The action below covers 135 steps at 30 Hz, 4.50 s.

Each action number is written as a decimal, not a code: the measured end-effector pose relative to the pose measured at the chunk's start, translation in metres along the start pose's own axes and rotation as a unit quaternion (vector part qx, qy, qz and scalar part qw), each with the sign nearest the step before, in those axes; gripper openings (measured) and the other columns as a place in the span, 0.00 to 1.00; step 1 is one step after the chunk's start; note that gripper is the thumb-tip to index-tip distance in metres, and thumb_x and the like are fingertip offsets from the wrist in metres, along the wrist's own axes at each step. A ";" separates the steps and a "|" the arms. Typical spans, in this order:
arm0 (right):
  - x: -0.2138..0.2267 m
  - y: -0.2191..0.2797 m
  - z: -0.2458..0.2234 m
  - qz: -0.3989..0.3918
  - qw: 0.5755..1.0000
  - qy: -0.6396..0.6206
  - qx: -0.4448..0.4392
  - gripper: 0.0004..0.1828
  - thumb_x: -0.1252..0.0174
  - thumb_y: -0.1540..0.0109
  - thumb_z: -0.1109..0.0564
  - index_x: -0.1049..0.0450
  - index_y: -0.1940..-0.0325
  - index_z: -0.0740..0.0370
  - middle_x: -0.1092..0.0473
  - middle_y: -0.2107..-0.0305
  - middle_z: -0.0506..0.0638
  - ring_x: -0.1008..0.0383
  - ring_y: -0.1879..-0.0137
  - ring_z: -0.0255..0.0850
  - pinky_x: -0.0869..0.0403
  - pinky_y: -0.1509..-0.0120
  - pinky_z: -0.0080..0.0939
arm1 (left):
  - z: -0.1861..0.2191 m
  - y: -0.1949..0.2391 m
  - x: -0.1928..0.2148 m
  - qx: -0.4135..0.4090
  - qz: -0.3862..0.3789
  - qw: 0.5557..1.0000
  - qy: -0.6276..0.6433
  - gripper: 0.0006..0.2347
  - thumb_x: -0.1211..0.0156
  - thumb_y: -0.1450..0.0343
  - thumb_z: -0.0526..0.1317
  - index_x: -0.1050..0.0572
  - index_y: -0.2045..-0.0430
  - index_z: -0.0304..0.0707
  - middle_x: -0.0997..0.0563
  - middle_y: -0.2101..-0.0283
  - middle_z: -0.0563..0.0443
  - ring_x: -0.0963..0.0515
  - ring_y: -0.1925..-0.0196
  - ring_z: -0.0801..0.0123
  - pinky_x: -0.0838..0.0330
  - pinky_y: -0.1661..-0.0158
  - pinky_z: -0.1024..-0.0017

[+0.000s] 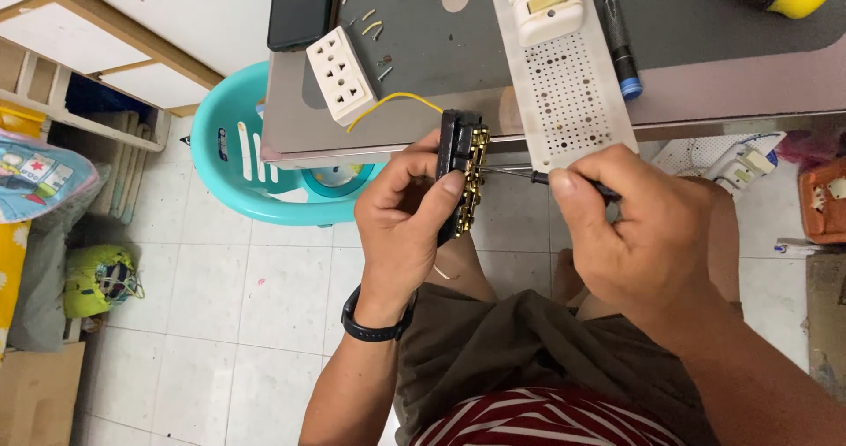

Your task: The person uses a screwdriver to tighten screws on a black electrical switch module, then inserts the module into a white power strip housing and secures it with screws. The person handles wires and aligns the module within the housing throughout the process.

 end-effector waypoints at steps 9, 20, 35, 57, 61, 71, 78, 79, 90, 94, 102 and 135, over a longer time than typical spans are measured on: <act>-0.015 -0.004 0.001 -0.020 0.977 -0.165 -0.129 0.21 0.54 0.32 0.60 0.34 0.80 0.66 0.44 0.95 0.46 0.43 0.86 0.32 0.24 0.63 0.34 | 0.017 0.001 -0.005 -0.055 -0.022 0.998 -0.031 0.04 0.46 0.30 0.30 0.32 0.73 0.36 0.25 0.52 0.38 0.27 0.55 0.65 0.34 0.55 0.71; -0.043 0.011 0.034 -0.069 0.845 -0.406 -0.341 0.22 0.55 0.32 0.53 0.38 0.80 0.61 0.54 0.92 0.42 0.48 0.89 0.35 0.24 0.66 0.41 | 0.038 0.002 -0.002 -0.160 -0.025 0.976 -0.146 0.05 0.45 0.30 0.32 0.32 0.75 0.35 0.45 0.81 0.57 0.21 0.46 0.49 0.29 0.54 0.66; -0.144 -0.109 0.053 -0.002 0.908 0.353 0.228 0.14 0.38 0.35 0.45 0.30 0.72 0.48 0.35 0.75 0.45 0.32 0.73 0.46 0.42 0.79 0.48 | -0.008 -0.026 0.079 0.003 0.114 0.897 0.427 0.14 0.40 0.28 0.37 0.28 0.53 0.27 0.20 0.55 0.39 0.19 0.55 0.59 0.23 0.52 0.64; -0.023 -0.014 -0.075 -0.372 0.899 0.209 0.097 0.13 0.53 0.38 0.45 0.34 0.77 0.46 0.35 0.81 0.42 0.33 0.74 0.41 0.36 0.69 0.47 | -0.036 -0.034 0.045 0.024 0.066 0.899 0.433 0.14 0.41 0.26 0.36 0.30 0.46 0.43 0.20 0.51 0.52 0.18 0.53 0.69 0.21 0.49 0.70; -0.044 -0.020 -0.068 -0.441 0.875 0.188 0.064 0.16 0.54 0.39 0.41 0.34 0.78 0.44 0.33 0.82 0.41 0.32 0.73 0.39 0.36 0.66 0.46 | -0.052 -0.031 0.037 0.015 0.035 0.880 0.473 0.19 0.46 0.24 0.33 0.37 0.37 0.35 0.24 0.45 0.37 0.20 0.47 0.54 0.21 0.49 0.58; -0.032 -0.034 -0.041 -0.171 0.955 -0.166 -0.175 0.29 0.45 0.44 0.58 0.33 0.37 0.64 0.27 0.51 0.50 0.27 0.54 0.36 0.26 0.54 0.35 | -0.027 -0.014 0.000 0.063 0.002 0.878 0.475 0.23 0.49 0.25 0.31 0.42 0.33 0.34 0.28 0.42 0.35 0.23 0.49 0.62 0.27 0.50 0.71; -0.058 -0.025 -0.014 -0.187 0.902 -0.309 -0.238 0.23 0.49 0.40 0.55 0.29 0.40 0.61 0.25 0.57 0.46 0.26 0.57 0.32 0.18 0.59 0.35 | -0.024 -0.002 0.016 -0.013 0.060 0.982 0.180 0.17 0.42 0.28 0.31 0.31 0.43 0.33 0.24 0.57 0.55 0.31 0.62 0.76 0.34 0.61 0.76; -0.056 -0.025 -0.013 -0.188 0.901 -0.309 -0.238 0.23 0.49 0.40 0.55 0.29 0.40 0.61 0.25 0.57 0.46 0.26 0.57 0.32 0.18 0.59 0.35 | -0.017 -0.002 0.018 -0.013 0.061 0.982 0.180 0.17 0.42 0.28 0.31 0.31 0.43 0.33 0.24 0.57 0.55 0.31 0.62 0.76 0.34 0.61 0.76; -0.023 -0.043 0.016 -0.295 0.895 -0.247 -0.225 0.24 0.45 0.44 0.57 0.24 0.43 0.63 0.21 0.56 0.48 0.24 0.54 0.34 0.25 0.52 0.33 | 0.065 0.002 -0.008 -0.172 -0.241 0.909 -0.293 0.28 0.40 0.25 0.45 0.48 0.33 0.46 0.48 0.26 0.36 0.47 0.20 0.45 0.41 0.25 0.51; -0.019 -0.047 0.001 -0.337 0.895 -0.249 -0.154 0.18 0.41 0.46 0.58 0.19 0.54 0.64 0.20 0.59 0.49 0.22 0.54 0.35 0.23 0.54 0.37 | 0.057 0.012 -0.038 -0.177 -0.342 0.854 -0.349 0.32 0.34 0.32 0.39 0.46 0.35 0.41 0.31 0.38 0.41 0.28 0.40 0.50 0.32 0.48 0.58; -0.029 0.026 0.049 -0.175 0.885 -0.295 -0.316 0.11 0.41 0.44 0.56 0.19 0.65 0.66 0.22 0.73 0.48 0.24 0.65 0.34 0.26 0.58 0.37 | 0.041 0.020 -0.038 -0.154 -0.131 0.935 -0.292 0.23 0.38 0.35 0.41 0.34 0.49 0.27 0.21 0.51 0.40 0.18 0.54 0.55 0.24 0.57 0.65; 0.023 -0.086 0.096 0.055 0.738 -0.573 -0.352 0.14 0.41 0.47 0.51 0.28 0.61 0.60 0.28 0.72 0.47 0.27 0.72 0.36 0.29 0.72 0.33 | 0.019 -0.092 -0.072 -0.025 -0.328 0.920 -0.211 0.16 0.42 0.26 0.40 0.34 0.87 0.40 0.44 0.83 0.60 0.48 0.77 0.78 0.52 0.77 0.77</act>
Point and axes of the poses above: each hand's wrist, its own y-axis away from the middle knuckle, its own x-axis out of the back of the hand, z = x × y, the point moved 7 cm from there along -y, towards the middle knuckle
